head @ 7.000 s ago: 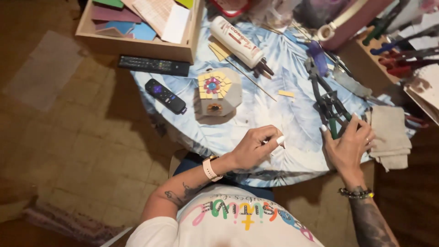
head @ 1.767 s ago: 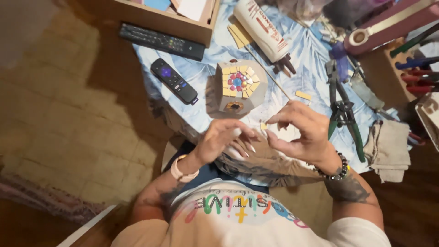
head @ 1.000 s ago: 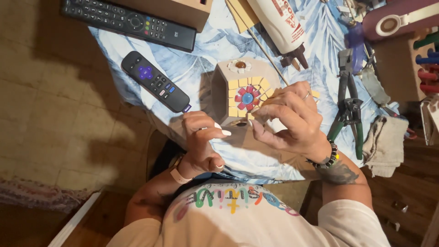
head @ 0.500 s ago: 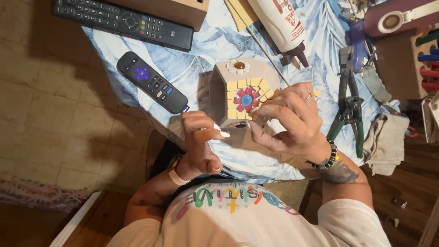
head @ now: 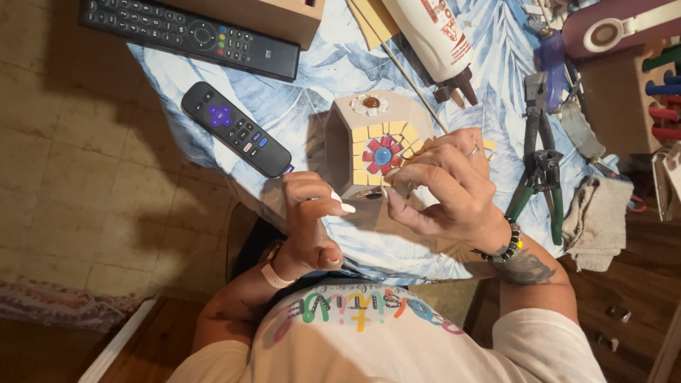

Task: Trimming small wooden pieces with pliers and attaching them to a decorative hexagonal box

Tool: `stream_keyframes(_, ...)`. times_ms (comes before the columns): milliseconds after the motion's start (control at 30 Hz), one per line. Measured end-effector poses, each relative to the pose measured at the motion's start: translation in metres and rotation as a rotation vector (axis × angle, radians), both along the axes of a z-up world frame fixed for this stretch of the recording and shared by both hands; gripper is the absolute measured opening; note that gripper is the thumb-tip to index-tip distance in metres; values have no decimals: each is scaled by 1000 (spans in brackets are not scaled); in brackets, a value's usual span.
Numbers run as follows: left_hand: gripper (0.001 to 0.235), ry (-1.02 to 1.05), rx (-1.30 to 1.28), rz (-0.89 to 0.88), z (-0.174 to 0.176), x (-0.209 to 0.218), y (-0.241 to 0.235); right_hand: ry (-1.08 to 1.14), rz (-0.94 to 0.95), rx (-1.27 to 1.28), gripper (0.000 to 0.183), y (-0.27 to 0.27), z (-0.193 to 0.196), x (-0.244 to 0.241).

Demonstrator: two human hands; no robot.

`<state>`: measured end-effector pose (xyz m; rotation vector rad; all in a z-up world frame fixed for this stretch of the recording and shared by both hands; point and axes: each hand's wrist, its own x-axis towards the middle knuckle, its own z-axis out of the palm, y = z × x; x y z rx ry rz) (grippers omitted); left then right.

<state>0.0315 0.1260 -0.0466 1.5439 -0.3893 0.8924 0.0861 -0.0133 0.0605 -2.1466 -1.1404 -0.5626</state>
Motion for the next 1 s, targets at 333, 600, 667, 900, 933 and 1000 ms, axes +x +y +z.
stream_keyframes(333,53,8,-20,-13,2,0,0,-8,-9,-4,13,-3,-3,-1)
stream_keyframes(600,52,15,-35,-9,4,1,0,-17,-15,-4,12,-3,-3,0)
stream_keyframes(667,52,16,-34,-12,3,1,0,-14,-13,0,13,-3,-3,0)
stream_keyframes(900,52,11,-38,-18,4,2,0,-19,-15,-2,13,-4,-5,0)
stream_keyframes(933,52,12,-38,-18,3,2,0,-18,-15,-2,13,-5,-4,0)
stream_keyframes(1000,52,-15,-28,-10,2,2,1,0,-7,-10,15,-7,-2,0)
